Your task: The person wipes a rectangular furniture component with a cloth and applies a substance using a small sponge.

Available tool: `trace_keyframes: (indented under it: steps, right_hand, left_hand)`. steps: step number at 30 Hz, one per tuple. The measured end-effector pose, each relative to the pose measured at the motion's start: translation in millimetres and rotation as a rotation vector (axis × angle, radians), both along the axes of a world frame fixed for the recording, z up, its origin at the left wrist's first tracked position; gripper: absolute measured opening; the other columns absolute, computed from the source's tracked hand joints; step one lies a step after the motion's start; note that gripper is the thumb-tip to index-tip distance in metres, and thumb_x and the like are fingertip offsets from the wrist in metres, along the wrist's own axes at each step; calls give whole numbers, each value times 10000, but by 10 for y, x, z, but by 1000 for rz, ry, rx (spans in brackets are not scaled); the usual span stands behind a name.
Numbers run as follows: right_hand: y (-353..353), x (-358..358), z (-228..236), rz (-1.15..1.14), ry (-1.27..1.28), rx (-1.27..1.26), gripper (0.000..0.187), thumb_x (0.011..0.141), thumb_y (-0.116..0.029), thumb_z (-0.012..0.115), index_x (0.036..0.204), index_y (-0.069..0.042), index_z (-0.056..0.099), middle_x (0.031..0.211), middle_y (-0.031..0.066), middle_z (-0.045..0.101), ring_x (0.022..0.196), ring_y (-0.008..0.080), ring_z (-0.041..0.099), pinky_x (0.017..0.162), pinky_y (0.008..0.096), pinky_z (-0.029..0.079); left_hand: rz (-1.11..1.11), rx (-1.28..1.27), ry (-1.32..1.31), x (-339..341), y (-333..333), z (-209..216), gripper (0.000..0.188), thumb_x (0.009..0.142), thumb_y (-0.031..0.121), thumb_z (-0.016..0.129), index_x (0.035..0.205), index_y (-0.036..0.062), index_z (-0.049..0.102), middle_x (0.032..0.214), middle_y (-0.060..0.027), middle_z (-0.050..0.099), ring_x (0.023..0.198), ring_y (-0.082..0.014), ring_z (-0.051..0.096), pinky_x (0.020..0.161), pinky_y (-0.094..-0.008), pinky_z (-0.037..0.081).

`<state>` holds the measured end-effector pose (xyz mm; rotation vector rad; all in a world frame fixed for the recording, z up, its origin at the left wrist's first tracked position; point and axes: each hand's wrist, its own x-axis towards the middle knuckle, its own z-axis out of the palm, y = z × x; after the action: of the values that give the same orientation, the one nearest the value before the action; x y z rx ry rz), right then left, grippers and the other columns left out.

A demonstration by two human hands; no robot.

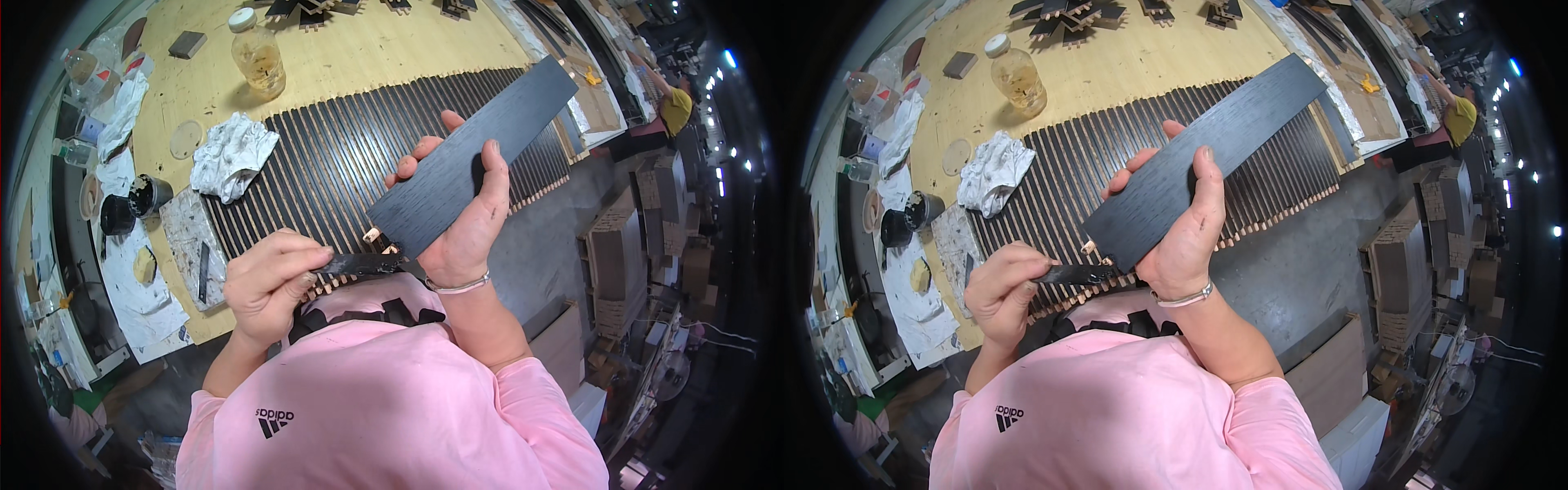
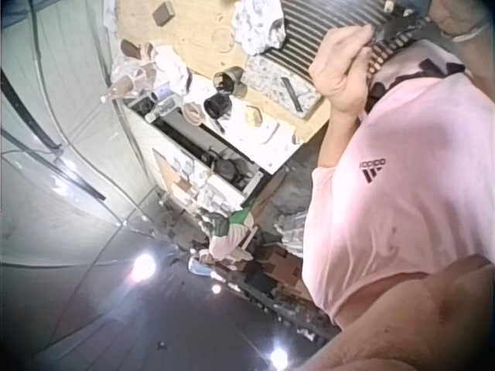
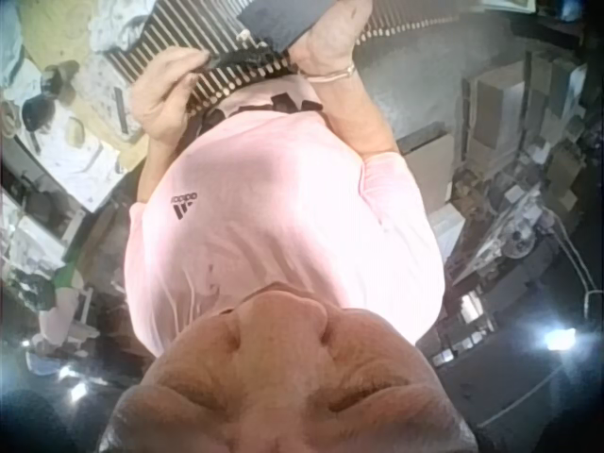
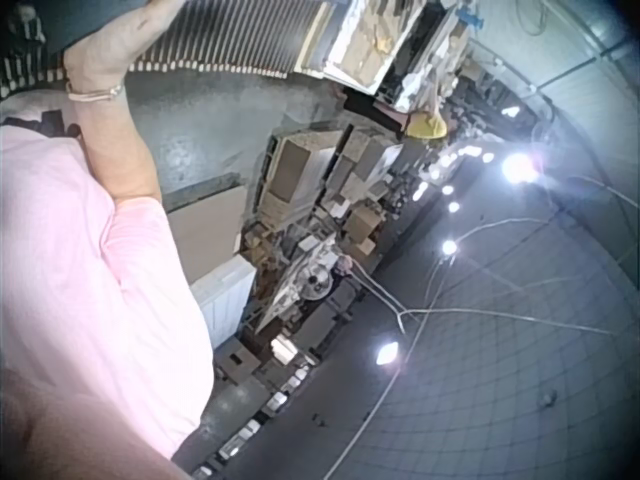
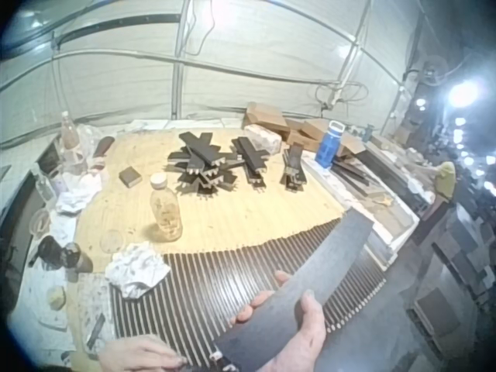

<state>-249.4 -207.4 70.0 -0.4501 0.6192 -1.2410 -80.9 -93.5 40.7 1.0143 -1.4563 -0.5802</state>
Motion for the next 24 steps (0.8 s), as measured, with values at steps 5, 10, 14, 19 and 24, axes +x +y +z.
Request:
trace_keyframes:
  steps: [5,10,14,19,24]
  right_hand:
    - [-17,-2,-11,10,15,-10,474,976,-434,347,1246,-61,456,842,86,600,714,201,625,672,404,550]
    - [-23,-19,3,83,11,-14,531,975,-471,331,1253,-35,454,841,94,605,688,209,629,618,398,552]
    - [-46,-10,-24,171,-7,39,575,974,-509,317,1251,-26,458,831,99,610,661,215,631,593,393,551]
    - [-27,8,-49,284,1,129,609,973,-549,299,1248,-33,469,801,104,617,630,221,633,577,386,553]
    - [-40,4,-55,273,47,133,625,973,-569,287,1237,-35,476,799,106,615,631,219,631,570,378,551]
  left_hand:
    - [6,230,265,-43,74,-5,160,913,45,589,948,-96,655,713,-145,646,624,-190,624,563,-256,493]
    - [-5,458,550,-56,57,11,128,918,17,580,944,-76,665,653,-70,636,532,-79,597,487,-186,472]
    - [-24,518,611,-33,31,42,129,920,26,585,944,-77,659,623,-49,604,494,-60,546,456,-181,437]
    - [-58,541,578,-14,3,49,121,916,23,589,923,-77,657,598,-22,564,464,-34,471,420,-176,341]
    - [-69,550,546,-10,3,70,117,912,15,582,918,-73,660,597,-10,561,463,-26,466,418,-177,326]
